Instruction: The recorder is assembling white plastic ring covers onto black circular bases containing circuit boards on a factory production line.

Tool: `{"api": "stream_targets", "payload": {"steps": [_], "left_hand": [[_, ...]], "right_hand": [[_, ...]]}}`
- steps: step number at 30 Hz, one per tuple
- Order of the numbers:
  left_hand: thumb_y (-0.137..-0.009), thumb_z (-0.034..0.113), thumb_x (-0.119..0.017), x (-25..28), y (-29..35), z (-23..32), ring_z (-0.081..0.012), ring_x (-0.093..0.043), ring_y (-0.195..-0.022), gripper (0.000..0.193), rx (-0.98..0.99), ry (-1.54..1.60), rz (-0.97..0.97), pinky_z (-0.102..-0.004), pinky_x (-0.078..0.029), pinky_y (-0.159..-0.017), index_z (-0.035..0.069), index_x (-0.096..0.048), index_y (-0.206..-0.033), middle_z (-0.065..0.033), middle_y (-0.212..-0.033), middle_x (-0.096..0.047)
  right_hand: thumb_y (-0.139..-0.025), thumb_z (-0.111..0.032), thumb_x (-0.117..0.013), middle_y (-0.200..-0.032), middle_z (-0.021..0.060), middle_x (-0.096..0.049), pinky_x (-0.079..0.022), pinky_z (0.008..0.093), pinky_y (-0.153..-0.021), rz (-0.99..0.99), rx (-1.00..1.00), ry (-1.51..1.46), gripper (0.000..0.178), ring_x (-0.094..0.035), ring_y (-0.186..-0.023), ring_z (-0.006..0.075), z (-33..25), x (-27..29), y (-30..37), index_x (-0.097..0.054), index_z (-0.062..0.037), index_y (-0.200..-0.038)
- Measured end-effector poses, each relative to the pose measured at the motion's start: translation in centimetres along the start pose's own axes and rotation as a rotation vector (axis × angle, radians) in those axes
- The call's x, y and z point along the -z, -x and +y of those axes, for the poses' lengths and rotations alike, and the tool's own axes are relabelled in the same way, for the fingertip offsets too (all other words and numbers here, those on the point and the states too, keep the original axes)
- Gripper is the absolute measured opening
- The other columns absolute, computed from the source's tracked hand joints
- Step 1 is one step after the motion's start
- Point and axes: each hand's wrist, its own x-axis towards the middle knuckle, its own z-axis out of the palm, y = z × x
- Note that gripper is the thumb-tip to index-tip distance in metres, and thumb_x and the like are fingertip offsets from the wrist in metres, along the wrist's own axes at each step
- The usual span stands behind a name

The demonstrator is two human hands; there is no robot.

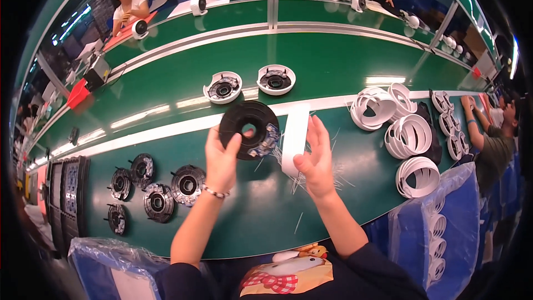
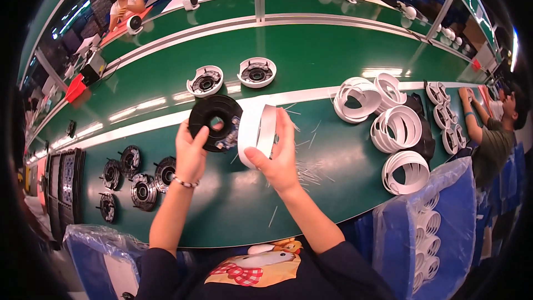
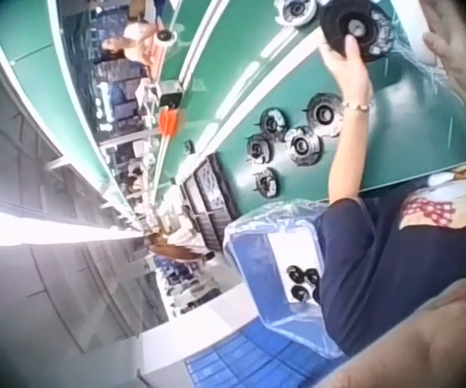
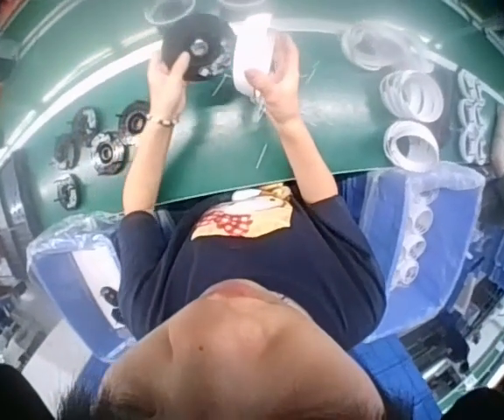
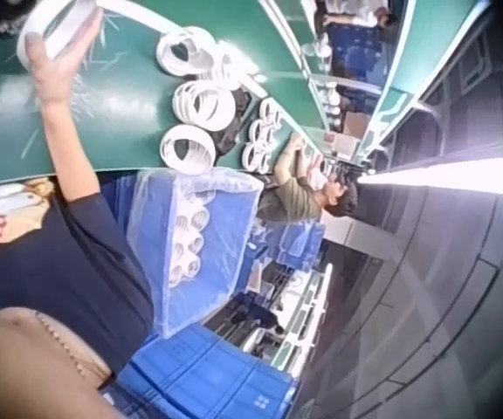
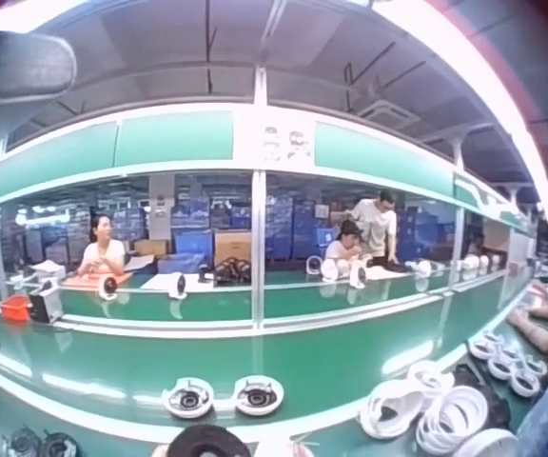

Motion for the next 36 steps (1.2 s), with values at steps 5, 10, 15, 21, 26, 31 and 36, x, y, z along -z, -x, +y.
{"api": "stream_targets", "payload": {"steps": [5, 10, 15, 21, 26, 31, 36], "left_hand": [[-0.083, -0.001, -0.045, -1.1, 2.2, -2.1, -0.0147, -0.050, -0.097, 0.031, 0.021, 0.069, -0.038, -0.0284, -0.042, -0.085, -0.001, -0.036, -0.113, -0.0095, -0.107, -0.050], [-0.080, -0.006, -0.045, -1.9, 3.9, -4.1, -0.0190, -0.041, -0.110, 0.048, -0.181, 0.274, 0.029, -0.0325, -0.034, -0.094, 0.003, -0.024, -0.122, -0.0128, -0.120, -0.039], [-0.068, -0.007, -0.053, -0.2, 5.0, -4.4, -0.0210, -0.037, -0.115, 0.066, 0.026, 0.174, -0.202, -0.0337, -0.029, -0.097, 0.004, -0.024, -0.126, -0.0101, -0.124, -0.037], [-0.083, 0.046, -0.034, 2.3, 4.3, -3.1, -0.0285, -0.042, -0.111, 0.061, 0.383, 0.698, -0.264, -0.0413, -0.032, -0.096, 0.000, -0.035, -0.123, -0.0162, -0.120, -0.043], [-0.087, 0.041, -0.027, 2.1, 3.8, -3.2, -0.0242, -0.048, -0.103, 0.051, 0.400, 0.663, -0.118, -0.0371, -0.039, -0.090, 0.003, -0.042, -0.118, -0.0123, -0.114, -0.048], [-0.087, 0.047, -0.023, 2.5, 3.9, -3.3, -0.0248, -0.047, -0.105, 0.057, 0.361, 0.643, -0.102, -0.0376, -0.038, -0.091, 0.002, -0.042, -0.117, -0.0134, -0.116, -0.048], [-0.077, 0.069, -0.018, 2.7, 3.9, -3.2, -0.0257, -0.047, -0.107, 0.083, 0.448, 0.713, -0.200, -0.0382, -0.039, -0.091, 0.002, -0.039, -0.121, -0.0137, -0.117, -0.047]], "right_hand": [[-0.057, -0.020, -0.078, -0.126, 0.0153, -0.026, -0.032, 0.0355, -0.094, -0.045, 0.020, 0.263, 0.104, -0.035, -0.114, 0.0247, 2.3, 0.2, 0.8, -0.008, 0.0019, -0.130], [-0.057, -0.022, -0.078, -0.125, 0.0176, -0.026, -0.031, 0.0359, -0.095, 0.015, 0.014, 0.055, 0.105, -0.034, -0.115, 0.0248, 1.8, -1.3, 1.5, -0.008, 0.0029, -0.130], [-0.055, -0.024, -0.079, -0.124, 0.0191, -0.027, -0.030, 0.0353, -0.096, -0.002, 0.067, 0.229, 0.106, -0.033, -0.115, 0.0264, 3.1, -0.7, 1.7, -0.009, 0.0032, -0.130], [-0.048, -0.033, -0.081, -0.127, 0.0222, -0.025, -0.026, 0.0394, -0.097, -0.210, 0.089, 0.875, 0.112, -0.029, -0.117, 0.0323, 2.7, -1.9, 2.3, -0.013, 0.0010, -0.131], [-0.047, -0.038, -0.080, -0.132, 0.0253, -0.018, -0.025, 0.0436, -0.097, -0.281, 0.093, 1.015, 0.113, -0.022, -0.120, 0.0368, 3.1, -2.3, 2.5, -0.014, 0.0008, -0.130], [-0.047, -0.039, -0.078, -0.131, 0.0266, -0.021, -0.026, 0.0450, -0.095, -0.368, 0.216, 1.163, 0.106, -0.024, -0.117, 0.0397, 3.6, -2.7, 2.8, -0.022, 0.0018, -0.127], [-0.046, -0.035, -0.078, -0.130, 0.0246, -0.024, -0.027, 0.0448, -0.095, -0.483, 0.265, 1.143, 0.104, -0.028, -0.116, 0.0397, 3.0, -2.1, 2.0, -0.023, 0.0015, -0.127]]}}
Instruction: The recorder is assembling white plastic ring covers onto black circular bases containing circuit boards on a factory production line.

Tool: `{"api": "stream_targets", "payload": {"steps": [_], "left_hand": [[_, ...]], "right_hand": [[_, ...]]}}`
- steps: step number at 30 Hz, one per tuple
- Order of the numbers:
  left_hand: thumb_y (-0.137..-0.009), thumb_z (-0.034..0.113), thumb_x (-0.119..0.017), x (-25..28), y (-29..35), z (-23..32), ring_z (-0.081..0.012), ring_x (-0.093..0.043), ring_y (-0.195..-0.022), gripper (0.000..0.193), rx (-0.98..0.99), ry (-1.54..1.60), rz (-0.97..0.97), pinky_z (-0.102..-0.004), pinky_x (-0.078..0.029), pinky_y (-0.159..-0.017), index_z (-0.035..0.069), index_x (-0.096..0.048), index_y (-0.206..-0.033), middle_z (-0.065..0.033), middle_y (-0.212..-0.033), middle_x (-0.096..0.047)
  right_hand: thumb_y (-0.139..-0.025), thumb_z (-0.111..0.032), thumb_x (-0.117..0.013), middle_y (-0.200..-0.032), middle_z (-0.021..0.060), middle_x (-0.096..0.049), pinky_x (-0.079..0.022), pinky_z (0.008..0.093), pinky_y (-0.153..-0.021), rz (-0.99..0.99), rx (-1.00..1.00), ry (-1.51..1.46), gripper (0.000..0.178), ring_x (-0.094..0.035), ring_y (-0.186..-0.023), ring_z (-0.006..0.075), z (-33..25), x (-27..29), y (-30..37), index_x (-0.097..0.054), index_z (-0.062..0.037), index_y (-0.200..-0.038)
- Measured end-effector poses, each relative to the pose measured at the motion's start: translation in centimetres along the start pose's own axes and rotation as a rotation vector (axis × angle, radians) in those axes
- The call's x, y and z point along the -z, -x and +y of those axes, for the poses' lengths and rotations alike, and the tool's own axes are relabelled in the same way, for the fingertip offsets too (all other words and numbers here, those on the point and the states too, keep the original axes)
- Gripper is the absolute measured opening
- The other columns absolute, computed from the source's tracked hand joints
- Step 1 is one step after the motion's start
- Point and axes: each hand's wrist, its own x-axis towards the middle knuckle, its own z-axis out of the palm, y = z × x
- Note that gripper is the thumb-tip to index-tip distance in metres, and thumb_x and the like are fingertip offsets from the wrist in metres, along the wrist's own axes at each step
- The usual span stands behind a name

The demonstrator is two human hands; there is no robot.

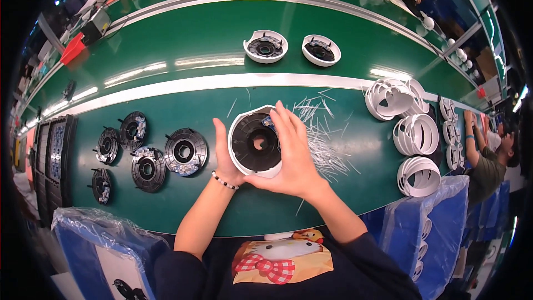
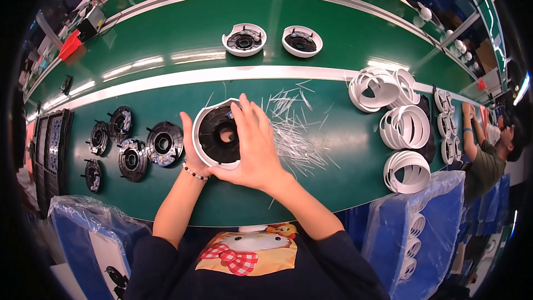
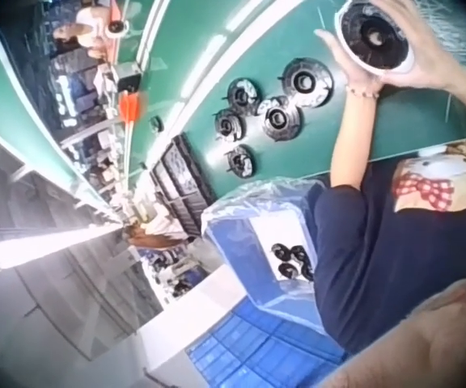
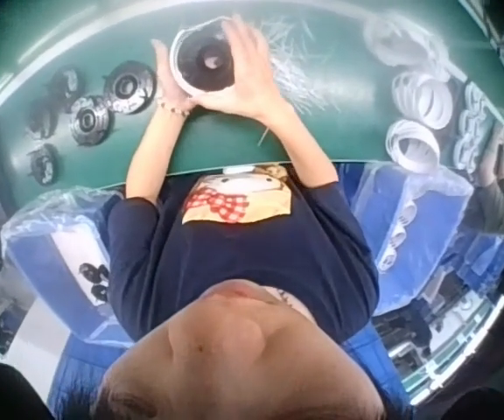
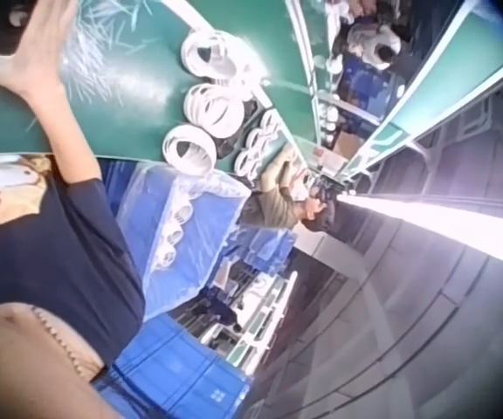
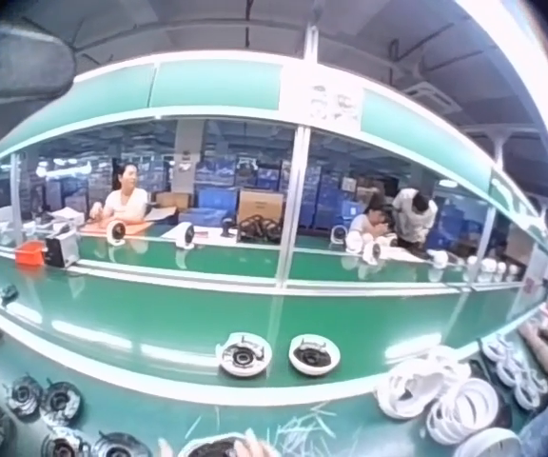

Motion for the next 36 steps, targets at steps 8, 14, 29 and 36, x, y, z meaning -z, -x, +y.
{"api": "stream_targets", "payload": {"steps": [8, 14, 29, 36], "left_hand": [[-0.077, 0.065, -0.030, 1.5, 0.5, -0.6, -0.0275, -0.048, -0.106, 0.077, 0.033, 0.026, -0.034, -0.0403, -0.042, -0.088, 0.002, -0.039, -0.120, -0.0157, -0.117, -0.046], [-0.071, 0.032, -0.048, 0.2, 0.4, -1.1, -0.0248, -0.047, -0.105, 0.062, -0.057, -0.058, -0.037, -0.0368, -0.039, -0.090, 0.002, -0.034, -0.123, -0.0146, -0.118, -0.044], [-0.085, 0.029, -0.034, 3.3, -8.7, 11.7, -0.0288, -0.045, -0.108, 0.043, -0.172, -0.283, 0.456, -0.0431, -0.037, -0.092, 0.003, -0.037, -0.119, -0.0153, -0.119, -0.045], [-0.090, 0.026, -0.031, 11.2, -16.8, 18.0, -0.0300, -0.043, -0.109, 0.040, -0.406, -0.197, 0.595, -0.0473, -0.037, -0.091, -0.002, -0.036, -0.118, -0.0167, -0.120, -0.042]], "right_hand": [[-0.045, -0.038, -0.077, -0.127, 0.0227, -0.029, -0.027, 0.0436, -0.095, -0.199, 0.088, -0.061, 0.105, -0.030, -0.115, 0.0384, 0.9, 1.8, -0.9, -0.024, 0.0030, -0.126], [-0.048, -0.045, -0.074, -0.127, 0.0243, -0.026, -0.023, 0.0450, -0.096, 0.102, -0.126, 0.056, 0.109, -0.028, -0.115, 0.0395, 0.0, -1.8, 1.6, -0.017, 0.0056, -0.127], [-0.064, -0.017, -0.066, -0.121, 0.0162, -0.042, -0.025, 0.0450, -0.096, 0.546, -0.072, 0.486, 0.040, -0.033, -0.116, 0.0356, 9.1, 10.7, 2.6, -0.054, -0.0052, -0.101], [-0.059, 0.003, -0.062, -0.110, 0.0154, -0.049, -0.036, 0.0366, -0.088, 0.560, -0.389, 0.763, 0.047, -0.045, -0.103, 0.0324, 19.4, 19.5, 5.4, -0.049, -0.0028, -0.104]]}}
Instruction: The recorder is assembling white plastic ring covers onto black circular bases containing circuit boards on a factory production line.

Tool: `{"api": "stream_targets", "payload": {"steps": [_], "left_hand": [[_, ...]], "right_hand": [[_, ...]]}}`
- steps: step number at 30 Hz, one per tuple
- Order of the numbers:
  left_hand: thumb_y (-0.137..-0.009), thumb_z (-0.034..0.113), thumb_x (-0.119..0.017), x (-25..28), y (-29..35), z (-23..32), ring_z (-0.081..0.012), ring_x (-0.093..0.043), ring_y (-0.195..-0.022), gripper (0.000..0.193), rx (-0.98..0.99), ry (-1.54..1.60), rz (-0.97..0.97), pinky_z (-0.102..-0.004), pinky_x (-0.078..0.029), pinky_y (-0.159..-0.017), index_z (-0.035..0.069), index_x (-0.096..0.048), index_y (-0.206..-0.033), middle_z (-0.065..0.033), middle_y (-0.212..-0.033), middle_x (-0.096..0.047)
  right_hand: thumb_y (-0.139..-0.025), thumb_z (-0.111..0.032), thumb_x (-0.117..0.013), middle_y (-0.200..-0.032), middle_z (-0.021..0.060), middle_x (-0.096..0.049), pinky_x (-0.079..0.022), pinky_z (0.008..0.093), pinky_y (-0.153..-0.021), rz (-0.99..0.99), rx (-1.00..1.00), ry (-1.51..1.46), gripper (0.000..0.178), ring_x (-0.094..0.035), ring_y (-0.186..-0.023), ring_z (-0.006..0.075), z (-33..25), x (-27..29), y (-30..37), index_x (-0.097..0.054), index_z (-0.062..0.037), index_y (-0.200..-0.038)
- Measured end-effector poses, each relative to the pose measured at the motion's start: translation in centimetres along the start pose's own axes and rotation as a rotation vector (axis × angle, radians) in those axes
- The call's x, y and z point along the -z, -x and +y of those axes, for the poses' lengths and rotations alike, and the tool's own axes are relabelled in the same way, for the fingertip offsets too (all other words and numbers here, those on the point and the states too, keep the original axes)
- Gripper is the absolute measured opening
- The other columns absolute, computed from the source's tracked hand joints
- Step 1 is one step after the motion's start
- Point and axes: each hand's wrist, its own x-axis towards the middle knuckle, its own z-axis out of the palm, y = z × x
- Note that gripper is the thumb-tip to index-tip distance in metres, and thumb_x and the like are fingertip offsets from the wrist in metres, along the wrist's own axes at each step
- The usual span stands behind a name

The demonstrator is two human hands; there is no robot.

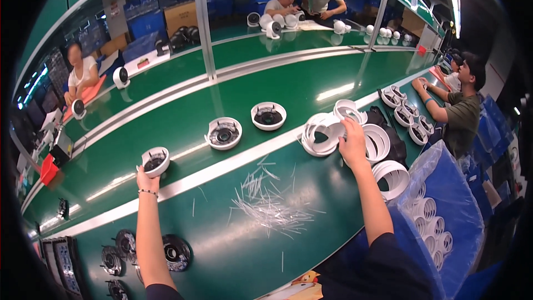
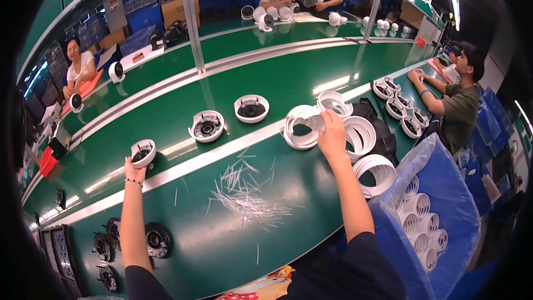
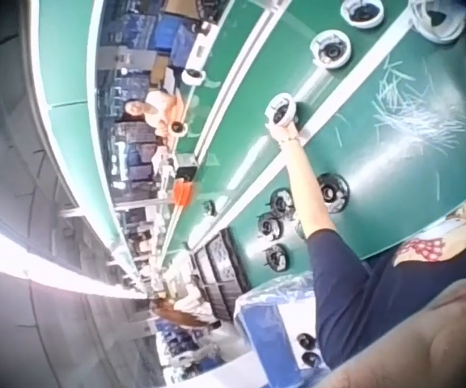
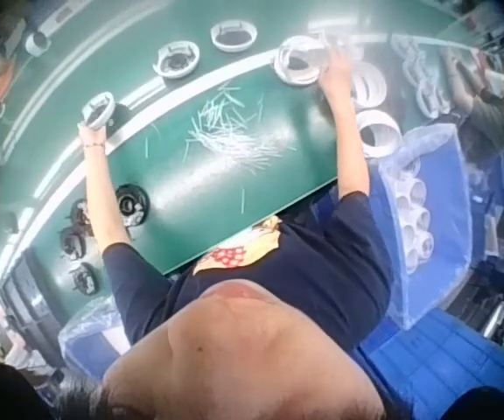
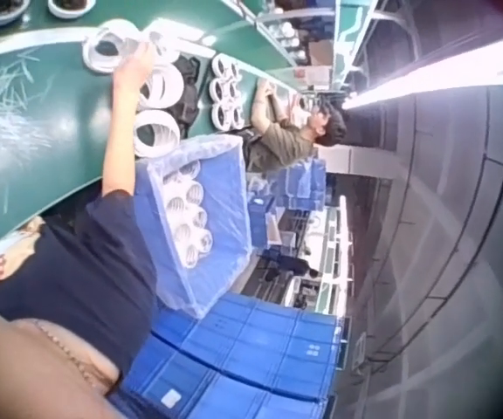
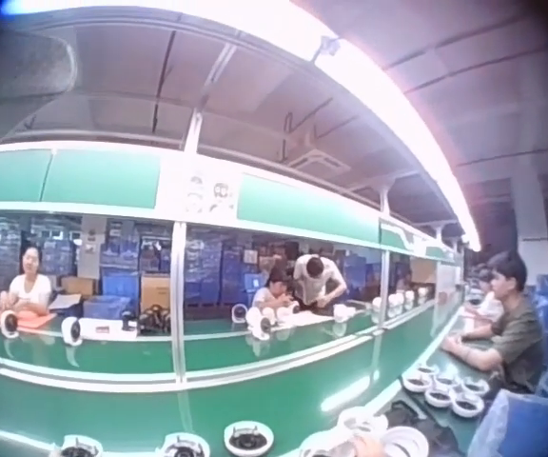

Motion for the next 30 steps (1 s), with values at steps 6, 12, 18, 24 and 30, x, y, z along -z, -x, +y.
{"api": "stream_targets", "payload": {"steps": [6, 12, 18, 24, 30], "left_hand": [[-0.085, 0.024, -0.046, 1.3, -2.9, -1.2, -0.0279, -0.049, -0.102, 0.044, -0.203, -0.311, 0.087, -0.0421, -0.044, -0.080, 0.003, -0.031, -0.121, -0.0151, -0.114, -0.044], [-0.075, 0.020, -0.062, 0.8, 1.7, 3.5, -0.0244, -0.039, -0.112, 0.068, -0.573, -0.776, 0.091, -0.0333, -0.029, -0.095, -0.007, -0.025, -0.126, -0.0206, -0.123, -0.038], [-0.075, 0.009, -0.059, -1.4, 17.1, 7.1, -0.0157, -0.051, -0.096, 0.031, -0.355, -1.340, -0.650, -0.0286, -0.040, -0.084, 0.002, -0.052, -0.104, -0.0063, -0.102, -0.055], [-0.058, 0.007, -0.068, 6.2, 21.6, 5.6, -0.0312, -0.052, -0.096, 0.048, -0.364, -2.017, -0.422, -0.0342, -0.042, -0.084, 0.002, -0.051, -0.102, -0.0179, -0.101, -0.055], [-0.058, 0.012, -0.071, 5.5, 21.3, 3.5, -0.0255, -0.056, -0.073, 0.039, -0.463, -2.006, -0.345, -0.0335, -0.045, -0.067, 0.001, -0.057, -0.092, -0.0130, -0.077, -0.057]], "right_hand": [[-0.061, -0.002, -0.063, -0.083, 0.0135, -0.059, -0.045, 0.0358, -0.069, 0.060, 0.004, -0.051, 0.024, -0.057, -0.076, 0.0300, 2.5, -1.6, -1.7, -0.058, -0.0028, -0.085], [-0.066, -0.006, -0.061, -0.071, 0.0104, -0.061, -0.046, 0.0313, -0.061, 0.109, 0.141, 0.017, 0.009, -0.059, -0.065, 0.0228, 3.6, -2.0, -4.0, -0.061, -0.0034, -0.075], [-0.071, 0.002, -0.059, -0.070, 0.0078, -0.061, -0.044, 0.0243, -0.058, 0.222, 0.137, -0.221, 0.012, -0.058, -0.062, 0.0150, -5.7, 7.3, -3.2, -0.062, 0.0013, -0.083], [-0.066, 0.001, -0.061, -0.067, 0.0108, -0.059, -0.044, 0.0297, -0.048, -0.534, 0.431, -0.693, 0.011, -0.056, -0.055, 0.0229, -19.3, 5.3, 6.1, -0.063, -0.0022, -0.076], [-0.069, -0.007, -0.059, -0.059, 0.0124, -0.052, -0.045, 0.0385, -0.049, -0.756, 0.445, -0.596, 0.005, -0.054, -0.051, 0.0309, -22.7, 1.0, 13.6, -0.059, -0.0028, -0.066]]}}
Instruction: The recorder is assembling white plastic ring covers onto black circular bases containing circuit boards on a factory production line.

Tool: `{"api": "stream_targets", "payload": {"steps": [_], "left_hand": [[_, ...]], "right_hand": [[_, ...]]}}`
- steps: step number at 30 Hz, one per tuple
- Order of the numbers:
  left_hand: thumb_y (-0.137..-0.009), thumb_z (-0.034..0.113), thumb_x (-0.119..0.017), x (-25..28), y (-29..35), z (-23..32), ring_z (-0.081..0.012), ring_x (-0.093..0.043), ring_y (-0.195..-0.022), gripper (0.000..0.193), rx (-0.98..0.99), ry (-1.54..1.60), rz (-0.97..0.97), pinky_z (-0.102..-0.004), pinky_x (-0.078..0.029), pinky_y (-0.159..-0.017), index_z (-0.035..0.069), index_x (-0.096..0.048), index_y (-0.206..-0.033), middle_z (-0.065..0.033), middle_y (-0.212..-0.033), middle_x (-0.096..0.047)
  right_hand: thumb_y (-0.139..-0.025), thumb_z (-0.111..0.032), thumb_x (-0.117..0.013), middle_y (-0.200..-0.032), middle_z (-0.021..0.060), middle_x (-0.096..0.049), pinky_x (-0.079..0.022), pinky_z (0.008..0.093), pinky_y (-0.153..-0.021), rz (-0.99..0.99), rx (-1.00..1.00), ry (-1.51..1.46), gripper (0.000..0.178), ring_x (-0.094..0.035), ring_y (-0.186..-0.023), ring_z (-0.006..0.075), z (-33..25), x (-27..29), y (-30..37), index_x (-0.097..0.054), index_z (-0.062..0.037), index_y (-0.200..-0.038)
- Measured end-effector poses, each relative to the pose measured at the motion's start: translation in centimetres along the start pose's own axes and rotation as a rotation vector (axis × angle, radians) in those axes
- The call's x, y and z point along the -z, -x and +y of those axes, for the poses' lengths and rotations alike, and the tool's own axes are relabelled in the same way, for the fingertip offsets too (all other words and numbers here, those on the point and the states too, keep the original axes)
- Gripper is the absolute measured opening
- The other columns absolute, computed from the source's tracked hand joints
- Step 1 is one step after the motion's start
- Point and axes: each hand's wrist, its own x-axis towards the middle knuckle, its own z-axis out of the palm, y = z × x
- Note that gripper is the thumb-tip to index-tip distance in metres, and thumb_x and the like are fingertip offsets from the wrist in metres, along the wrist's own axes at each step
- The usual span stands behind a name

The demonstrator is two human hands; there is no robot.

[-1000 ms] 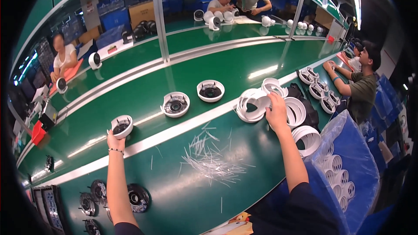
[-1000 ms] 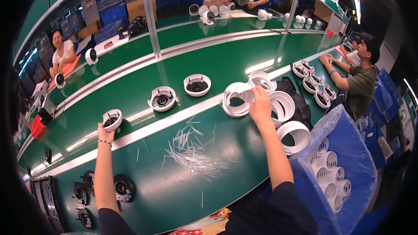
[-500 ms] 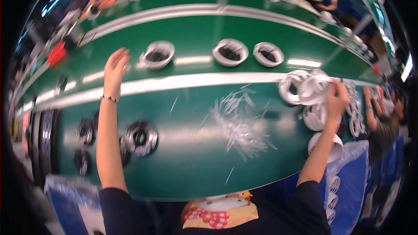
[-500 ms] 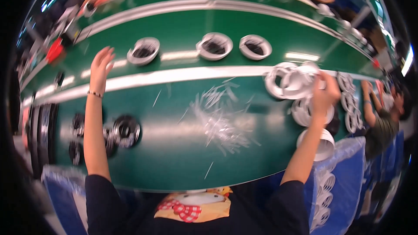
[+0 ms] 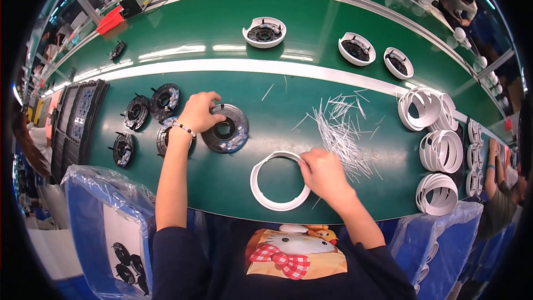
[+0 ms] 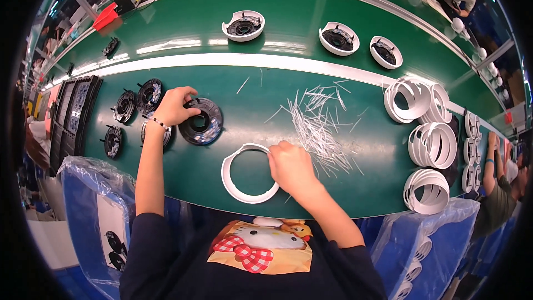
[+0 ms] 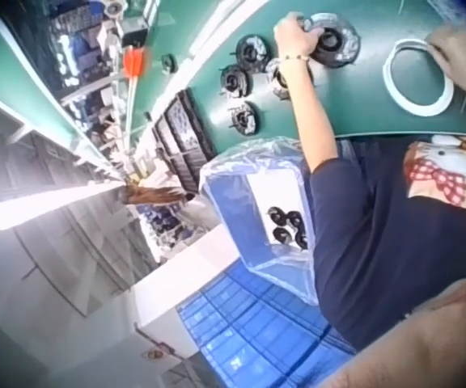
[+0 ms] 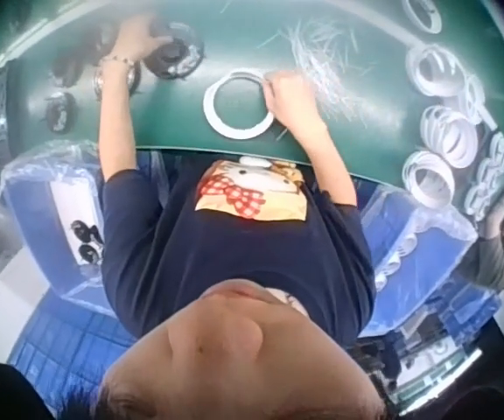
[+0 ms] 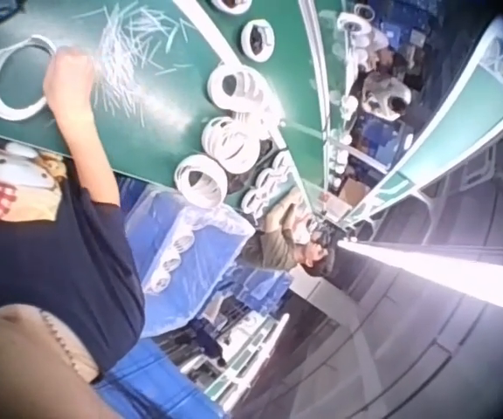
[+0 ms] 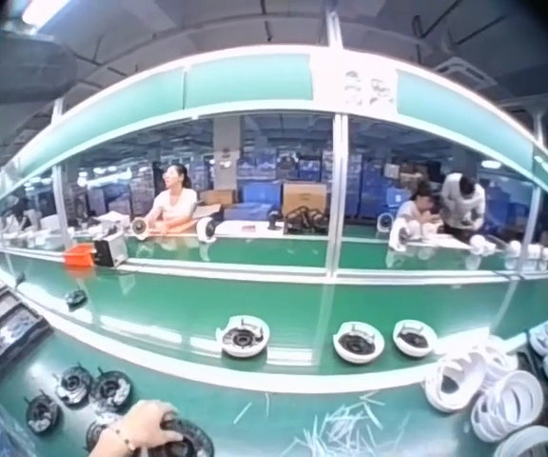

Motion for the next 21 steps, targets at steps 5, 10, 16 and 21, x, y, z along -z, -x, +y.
{"api": "stream_targets", "payload": {"steps": [5, 10, 16, 21], "left_hand": [[-0.066, 0.011, -0.065, -1.8, 0.2, 0.8, -0.0297, -0.059, -0.074, 0.027, 0.093, 0.238, 0.125, -0.0332, -0.046, -0.068, -0.001, -0.055, -0.088, -0.0162, -0.079, -0.061], [-0.076, 0.001, -0.056, -4.7, -0.4, 0.9, -0.0145, -0.060, -0.077, 0.019, 0.124, 1.009, 0.189, -0.0249, -0.047, -0.069, -0.002, -0.047, -0.092, -0.0115, -0.087, -0.060], [-0.082, 0.001, -0.050, -6.0, 0.6, 3.3, -0.0152, -0.057, -0.084, 0.022, 0.116, 1.523, 0.222, -0.0257, -0.047, -0.074, -0.003, -0.041, -0.102, -0.0125, -0.096, -0.056], [-0.089, 0.013, -0.039, -7.5, 2.1, 8.5, -0.0159, -0.051, -0.098, 0.028, 0.041, 1.696, 0.000, -0.0275, -0.043, -0.083, 0.002, -0.037, -0.114, -0.0102, -0.108, -0.050]], "right_hand": [[-0.054, -0.034, -0.074, -0.123, 0.0220, -0.030, -0.033, 0.0478, -0.087, -0.133, 0.005, 0.014, 0.082, -0.031, -0.112, 0.0396, -3.3, -0.3, 0.3, -0.036, 0.0000, -0.119], [-0.046, -0.036, -0.078, -0.132, 0.0245, -0.015, -0.026, 0.0555, -0.091, -0.426, -0.002, 0.029, 0.104, -0.019, -0.120, 0.0437, -5.1, -1.0, 0.4, -0.024, -0.0022, -0.128], [-0.044, -0.033, -0.079, -0.128, 0.0231, -0.023, -0.025, 0.0458, -0.095, 0.246, -0.101, -0.201, 0.110, -0.027, -0.116, 0.0394, -2.9, -0.1, -1.2, -0.018, 0.0021, -0.129], [-0.046, -0.032, -0.081, -0.125, 0.0220, -0.026, -0.026, 0.0412, -0.097, 0.329, -0.202, -0.358, 0.114, -0.031, -0.116, 0.0322, -2.3, -0.9, -3.5, -0.012, 0.0030, -0.130]]}}
